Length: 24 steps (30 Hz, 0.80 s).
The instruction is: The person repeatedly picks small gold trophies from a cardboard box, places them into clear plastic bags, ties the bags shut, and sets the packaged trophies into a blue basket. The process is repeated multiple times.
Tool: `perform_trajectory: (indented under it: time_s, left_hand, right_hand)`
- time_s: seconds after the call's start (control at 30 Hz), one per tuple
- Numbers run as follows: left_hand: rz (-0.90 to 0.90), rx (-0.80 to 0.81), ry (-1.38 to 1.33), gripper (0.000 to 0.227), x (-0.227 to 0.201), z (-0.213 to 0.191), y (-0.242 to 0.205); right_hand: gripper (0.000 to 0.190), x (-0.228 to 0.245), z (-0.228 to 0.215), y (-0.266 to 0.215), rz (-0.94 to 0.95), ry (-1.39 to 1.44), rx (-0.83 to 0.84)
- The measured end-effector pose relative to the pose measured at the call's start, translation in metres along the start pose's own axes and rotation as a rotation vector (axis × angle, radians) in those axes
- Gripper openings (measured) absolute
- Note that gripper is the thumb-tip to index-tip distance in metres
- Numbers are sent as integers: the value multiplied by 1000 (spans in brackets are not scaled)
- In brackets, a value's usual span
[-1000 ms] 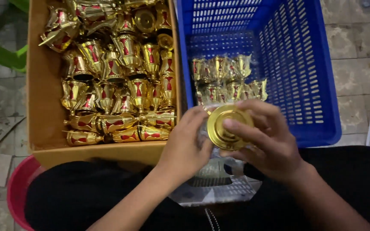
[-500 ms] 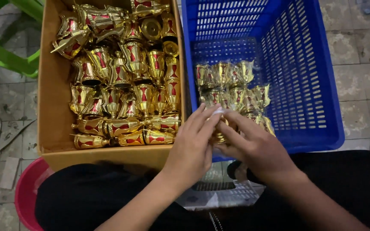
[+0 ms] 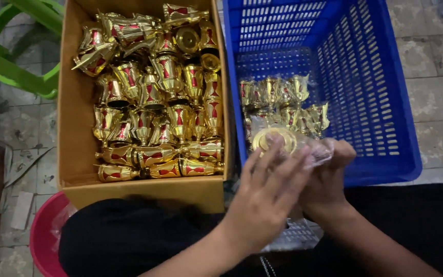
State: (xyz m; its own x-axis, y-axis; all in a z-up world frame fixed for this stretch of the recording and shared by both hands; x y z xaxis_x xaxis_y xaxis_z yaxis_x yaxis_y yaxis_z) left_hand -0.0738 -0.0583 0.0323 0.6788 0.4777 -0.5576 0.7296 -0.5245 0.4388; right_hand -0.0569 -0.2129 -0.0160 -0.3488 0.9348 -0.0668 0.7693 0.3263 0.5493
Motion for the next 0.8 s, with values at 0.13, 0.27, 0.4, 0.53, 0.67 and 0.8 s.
perform_trajectory:
  time_s: [0.13,0.27,0.4,0.53,0.67,0.8]
  left_hand:
    - [10,4,-2,49,-5,-5,1]
    - [42,89,56,56,5,6,-1]
    - [-49,-301,-347,53,20,-23,25]
    - [-524,77,-358,129,70,-10,28]
    - [-788,177,-683,148,92,-9,27]
    - [-874,282,-776,125,95,-5,24]
  right_hand:
    - [46,7,-3,13,39,230,75]
    - [42,-16,50,-35,-138,536,442]
    - [41,-16,-4,36,313,698,240]
    - [40,-29,18,26,317,532,322]
    - [33,-23,15,40,622,609,304]
    - [15,-34,14,33,658,593,177]
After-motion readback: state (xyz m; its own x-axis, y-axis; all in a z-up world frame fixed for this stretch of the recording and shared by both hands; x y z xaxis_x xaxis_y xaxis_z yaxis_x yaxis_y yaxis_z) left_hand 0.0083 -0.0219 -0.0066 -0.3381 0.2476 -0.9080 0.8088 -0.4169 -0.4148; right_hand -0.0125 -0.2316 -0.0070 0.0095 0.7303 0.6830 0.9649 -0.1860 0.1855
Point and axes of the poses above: each hand's wrist, its own y-axis towards the middle knuckle, its own z-axis out of the palm, x = y × z, the point moved 2 cm from there along y, towards the middle knuckle, and after that the axes turned 3 degrees about -y, right-handed, at the moved point
